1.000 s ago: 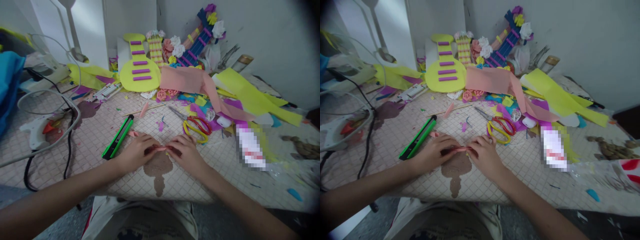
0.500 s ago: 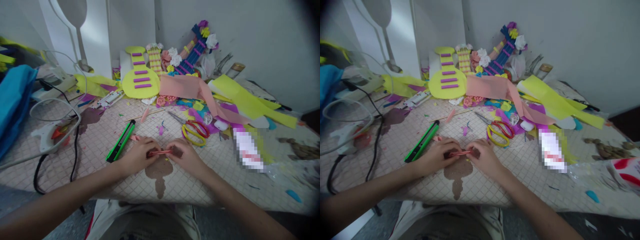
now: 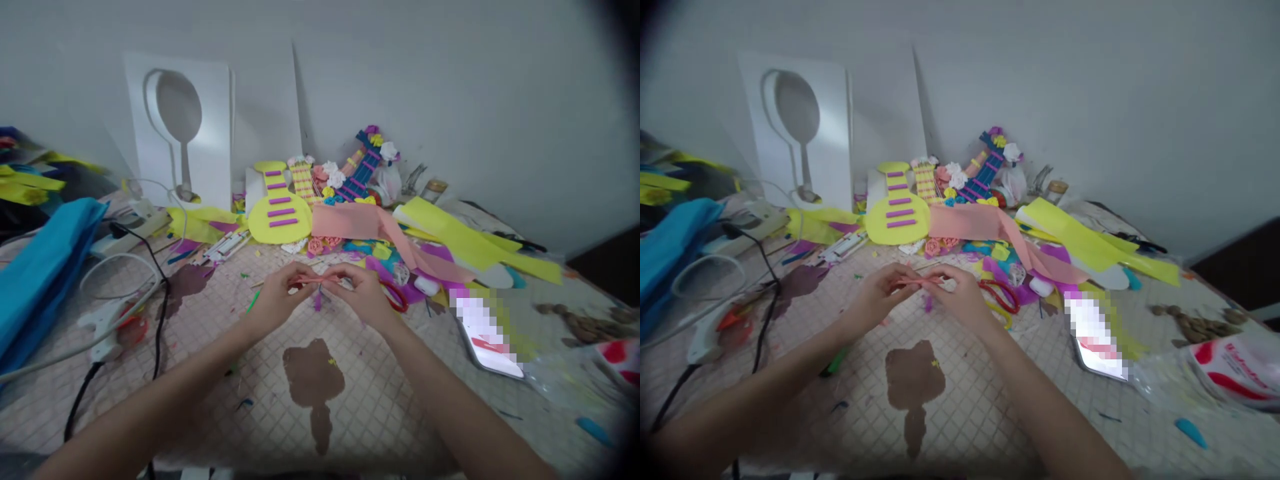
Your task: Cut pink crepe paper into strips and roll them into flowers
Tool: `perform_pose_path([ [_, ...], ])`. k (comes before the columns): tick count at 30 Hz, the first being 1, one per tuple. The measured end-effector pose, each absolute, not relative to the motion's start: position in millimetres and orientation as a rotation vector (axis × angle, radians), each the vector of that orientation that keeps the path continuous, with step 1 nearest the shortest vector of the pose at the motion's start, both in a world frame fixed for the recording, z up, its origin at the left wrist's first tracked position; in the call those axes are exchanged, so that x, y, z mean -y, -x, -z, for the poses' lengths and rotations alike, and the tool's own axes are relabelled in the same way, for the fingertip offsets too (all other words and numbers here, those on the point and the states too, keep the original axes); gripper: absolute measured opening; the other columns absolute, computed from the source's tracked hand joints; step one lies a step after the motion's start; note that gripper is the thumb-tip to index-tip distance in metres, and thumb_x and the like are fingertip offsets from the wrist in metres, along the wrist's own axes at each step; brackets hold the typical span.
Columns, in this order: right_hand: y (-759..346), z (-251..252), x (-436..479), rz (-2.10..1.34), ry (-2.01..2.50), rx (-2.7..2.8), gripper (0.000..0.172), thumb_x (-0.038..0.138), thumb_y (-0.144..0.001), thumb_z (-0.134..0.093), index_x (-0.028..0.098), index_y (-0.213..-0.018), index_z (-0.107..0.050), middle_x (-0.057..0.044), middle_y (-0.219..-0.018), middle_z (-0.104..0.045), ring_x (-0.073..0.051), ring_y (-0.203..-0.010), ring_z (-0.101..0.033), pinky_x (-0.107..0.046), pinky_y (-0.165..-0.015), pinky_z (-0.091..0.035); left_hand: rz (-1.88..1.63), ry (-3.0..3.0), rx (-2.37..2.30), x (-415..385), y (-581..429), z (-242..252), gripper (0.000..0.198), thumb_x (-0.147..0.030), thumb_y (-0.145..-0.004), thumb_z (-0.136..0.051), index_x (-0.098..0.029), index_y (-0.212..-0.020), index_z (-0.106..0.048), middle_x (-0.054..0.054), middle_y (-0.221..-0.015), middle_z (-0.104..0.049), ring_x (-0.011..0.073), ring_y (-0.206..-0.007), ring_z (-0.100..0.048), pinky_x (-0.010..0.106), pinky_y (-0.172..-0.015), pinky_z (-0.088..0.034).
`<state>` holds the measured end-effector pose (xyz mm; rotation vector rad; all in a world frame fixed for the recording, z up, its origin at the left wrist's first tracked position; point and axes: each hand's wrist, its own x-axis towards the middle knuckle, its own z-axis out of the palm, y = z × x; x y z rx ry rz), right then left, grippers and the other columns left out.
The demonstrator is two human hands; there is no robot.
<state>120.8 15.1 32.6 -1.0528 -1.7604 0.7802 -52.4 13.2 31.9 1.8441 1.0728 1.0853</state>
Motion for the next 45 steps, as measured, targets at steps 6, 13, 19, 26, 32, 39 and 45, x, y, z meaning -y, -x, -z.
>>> perform_pose_path([
  [6,-120.7,-26.4,-25.2,-0.769,1.026,1.782,0.005,0.024,-0.074,-0.065,0.019,-0.077,-0.065,-0.002,-0.079,-0.068,-0.017,-0.077,-0.062,-0.031,-0.075,-0.047,-1.134,-1.693,-1.132,-17.2,51.4,-28.0,0.008,-0.024,-0.077,-0.059,-0.018,-0.079,-0.063,0.002,-0.080,-0.068,0.0153,-0.073,-0.064,0.027,-0.063,-0.054],
  [13,-124.2,-6.7,-19.4,-0.831,1.083,1.704,0.006,0.024,-0.075,-0.064,0.020,-0.077,-0.067,-0.002,-0.077,-0.068,-0.017,-0.075,-0.061,-0.032,-0.071,-0.049,-1.126,-1.667,-1.069,-17.4,56.0,-6.5,0.015,-0.029,-0.076,-0.062,-0.015,-0.081,-0.064,0.006,-0.083,-0.070,0.0154,-0.076,-0.064,0.030,-0.078,-0.051],
  [19,-129.1,-2.4,-13.0,-0.747,1.086,1.650,0.006,0.026,-0.073,-0.066,0.022,-0.077,-0.068,-0.002,-0.079,-0.069,-0.019,-0.080,-0.062,-0.034,-0.073,-0.050,-1.048,-1.665,-1.206,-15.0,63.5,-5.6,0.014,-0.030,-0.075,-0.062,-0.016,-0.076,-0.065,0.004,-0.076,-0.069,0.0141,-0.064,-0.061,0.025,-0.058,-0.051],
  [26,-126.7,-1.3,-6.5,-0.763,1.157,1.650,0.004,0.024,-0.075,-0.066,0.022,-0.077,-0.068,-0.002,-0.077,-0.069,-0.019,-0.076,-0.063,-0.035,-0.072,-0.049,-1.161,-1.491,-1.077,-13.0,62.8,-7.7,0.009,-0.022,-0.070,-0.066,-0.016,-0.073,-0.059,0.003,-0.077,-0.069,0.0145,-0.074,-0.065,0.026,-0.070,-0.053],
  [32,-121.1,3.1,-1.2,-0.727,1.195,1.646,0.011,0.024,-0.074,-0.067,0.024,-0.085,-0.066,-0.002,-0.083,-0.068,-0.019,-0.081,-0.062,-0.036,-0.075,-0.048,-1.045,-1.301,-1.065,-8.1,59.1,-5.9,0.018,-0.025,-0.069,-0.069,-0.015,-0.084,-0.064,0.004,-0.081,-0.072,0.0157,-0.072,-0.067,0.026,-0.067,-0.056],
  [39,-117.7,2.5,1.6,-0.880,1.237,1.549,0.009,0.024,-0.075,-0.065,0.023,-0.084,-0.065,-0.003,-0.087,-0.068,-0.019,-0.086,-0.062,-0.034,-0.077,-0.049,-1.080,-1.310,-1.123,-6.0,58.1,-1.2,0.016,-0.027,-0.069,-0.070,-0.016,-0.080,-0.068,0.004,-0.079,-0.072,0.0165,-0.066,-0.068,0.028,-0.065,-0.058],
  [45,-118.2,6.8,0.2,-0.912,1.217,1.469,0.008,0.022,-0.074,-0.065,0.023,-0.082,-0.064,-0.002,-0.084,-0.068,-0.019,-0.084,-0.060,-0.033,-0.076,-0.048,-1.029,-1.304,-1.123,-6.9,58.8,-0.7,0.020,-0.027,-0.068,-0.070,-0.017,-0.085,-0.069,0.003,-0.082,-0.073,0.0163,-0.071,-0.068,0.025,-0.067,-0.057],
])
